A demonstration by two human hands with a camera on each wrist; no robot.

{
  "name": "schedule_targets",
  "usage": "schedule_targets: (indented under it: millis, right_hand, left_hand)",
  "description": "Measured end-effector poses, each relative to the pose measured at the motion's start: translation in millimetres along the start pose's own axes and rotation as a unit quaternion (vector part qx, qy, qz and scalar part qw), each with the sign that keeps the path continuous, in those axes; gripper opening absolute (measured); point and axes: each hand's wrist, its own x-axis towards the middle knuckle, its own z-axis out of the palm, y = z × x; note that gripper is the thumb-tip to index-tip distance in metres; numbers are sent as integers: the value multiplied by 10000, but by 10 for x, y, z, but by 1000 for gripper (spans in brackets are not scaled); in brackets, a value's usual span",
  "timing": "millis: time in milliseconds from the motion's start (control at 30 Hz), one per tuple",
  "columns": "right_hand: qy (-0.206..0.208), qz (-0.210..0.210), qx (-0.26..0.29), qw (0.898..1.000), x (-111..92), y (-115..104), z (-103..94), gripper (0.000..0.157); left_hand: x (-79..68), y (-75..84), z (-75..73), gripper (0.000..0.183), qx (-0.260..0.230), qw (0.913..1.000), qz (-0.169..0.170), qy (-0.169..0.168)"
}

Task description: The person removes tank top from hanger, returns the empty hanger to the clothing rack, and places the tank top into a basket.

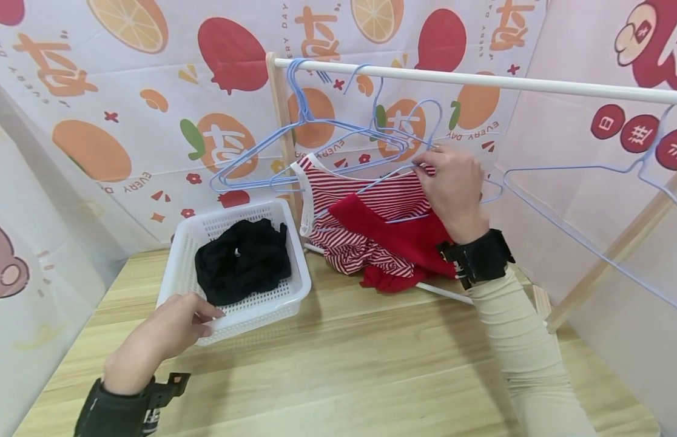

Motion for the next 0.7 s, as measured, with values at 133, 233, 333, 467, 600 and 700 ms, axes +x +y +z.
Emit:
schedule_targets:
  millis: [133, 233, 333, 467, 600, 700]
  right_hand:
    - [-143, -51, 64, 9999, -56, -108, -22, 21]
    - [-158, -146, 136, 9997, -95, -194, -39, 20]
    - [-149, -260, 242, 9993, -131, -278, -43, 20]
    - [-165, -371, 363, 9985, -174, -372, -43, 21]
    - [-205, -434, 458, 9978, -207, -444, -45, 22]
    - [-238, -486, 525, 9972, -218, -497, -45, 24]
  left_hand:
    - [-5, 0, -1, 24, -5, 10000, 27, 11]
    - [-10, -2, -3, 24, -18, 10000, 61, 48]
    - [-19, -4, -11, 24, -25, 10000, 67, 64]
    - [-28, -4, -13, 25, -16, 9999, 82, 88]
    - [-34, 4, -2, 25, 2, 9998, 139, 150]
    - [-39, 7, -2, 25, 0, 9998, 145, 167]
